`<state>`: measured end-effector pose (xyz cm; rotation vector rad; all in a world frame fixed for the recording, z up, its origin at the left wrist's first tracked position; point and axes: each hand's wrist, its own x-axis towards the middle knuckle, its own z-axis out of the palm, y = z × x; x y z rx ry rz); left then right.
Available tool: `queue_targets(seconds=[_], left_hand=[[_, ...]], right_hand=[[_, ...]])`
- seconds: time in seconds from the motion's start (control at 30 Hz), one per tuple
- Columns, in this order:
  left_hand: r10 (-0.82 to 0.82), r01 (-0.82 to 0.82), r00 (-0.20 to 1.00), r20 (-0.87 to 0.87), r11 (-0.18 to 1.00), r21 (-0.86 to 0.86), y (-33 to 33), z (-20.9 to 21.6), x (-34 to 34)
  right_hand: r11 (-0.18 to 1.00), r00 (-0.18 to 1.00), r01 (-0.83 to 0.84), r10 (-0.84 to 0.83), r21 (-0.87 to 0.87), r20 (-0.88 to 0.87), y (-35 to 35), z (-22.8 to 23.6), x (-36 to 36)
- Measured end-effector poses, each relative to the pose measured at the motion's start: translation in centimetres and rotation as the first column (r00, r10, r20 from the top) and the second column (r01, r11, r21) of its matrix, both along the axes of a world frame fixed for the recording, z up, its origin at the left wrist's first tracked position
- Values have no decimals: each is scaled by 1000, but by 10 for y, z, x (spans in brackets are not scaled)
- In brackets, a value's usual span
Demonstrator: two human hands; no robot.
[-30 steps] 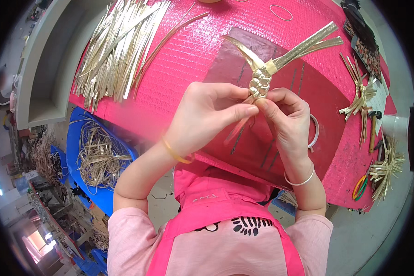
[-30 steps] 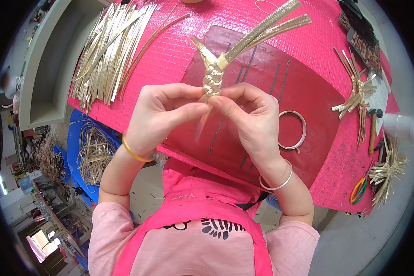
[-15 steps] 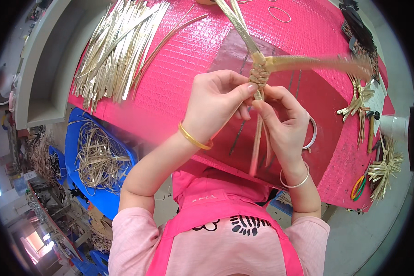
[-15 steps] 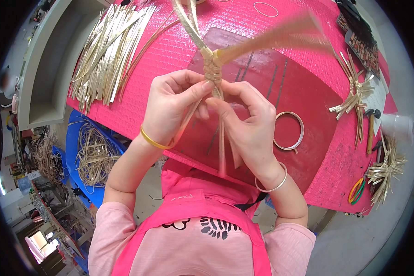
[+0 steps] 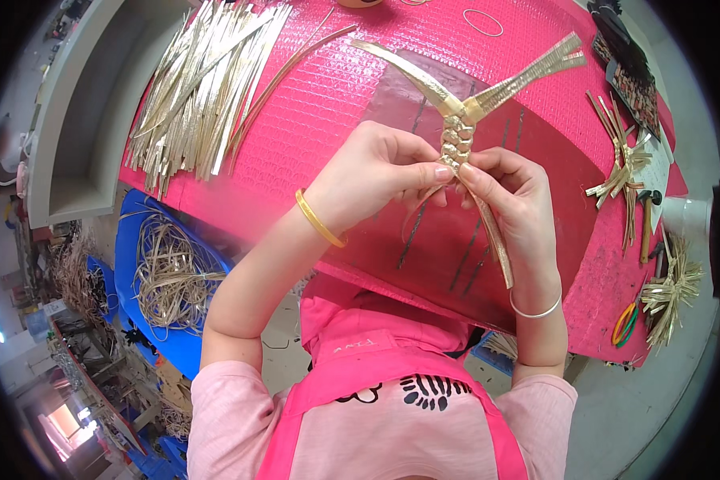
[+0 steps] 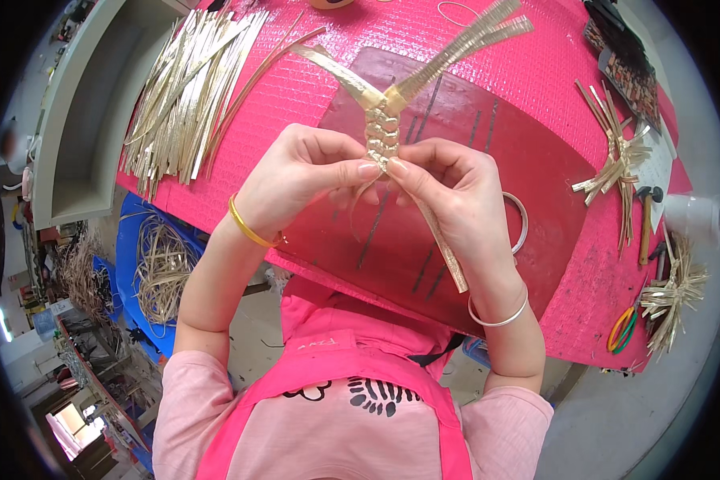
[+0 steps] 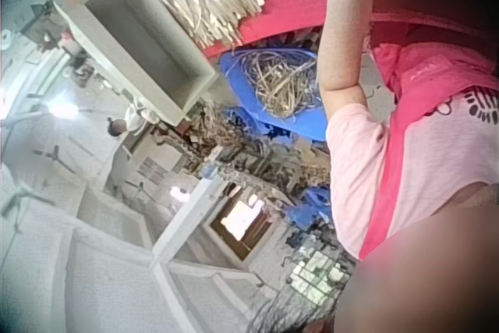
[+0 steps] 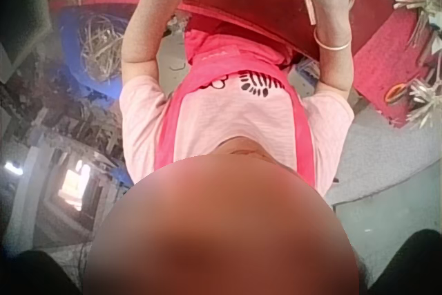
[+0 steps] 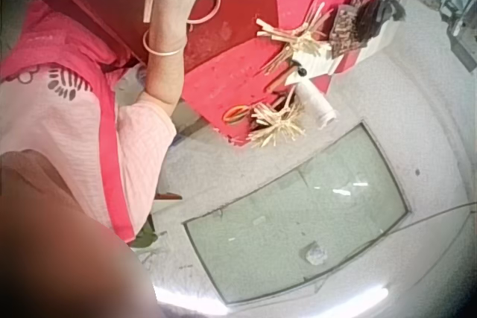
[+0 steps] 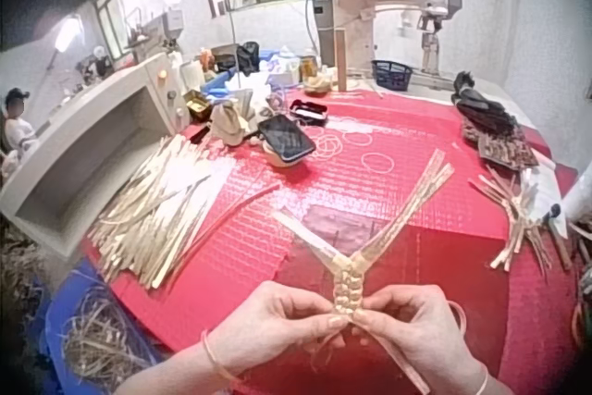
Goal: The recorder is weaving gold-colored strips into a complex star-shaped ornament.
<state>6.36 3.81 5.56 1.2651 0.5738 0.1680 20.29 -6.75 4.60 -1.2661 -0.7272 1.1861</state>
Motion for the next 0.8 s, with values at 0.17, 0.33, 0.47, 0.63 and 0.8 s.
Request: queue_targets(seconds=[0.17,0.33,0.47,0.63,0.8], left_hand=[[202,-208,976,85,975,77,-17,-14,5],[195,-196,980,29,951,237,-31,-18,7],[228,-234,972,52,943,239,-34,-21,7],[171,-177,984,54,977,119,-36,-26,7],[256,-257,966,26,966,17,-32,-24,1]], right_hand=[[998,984,1,-13,68,177,-2,-10,2],[967,949,141,-193,212,250,14,-5,0],[971,978,196,-204,134,48,16,-9,0],[985,908,161,-124,59,-400,17,-10,3],[1000,1000,-13,12,-18,-27,-2,-12,1]])
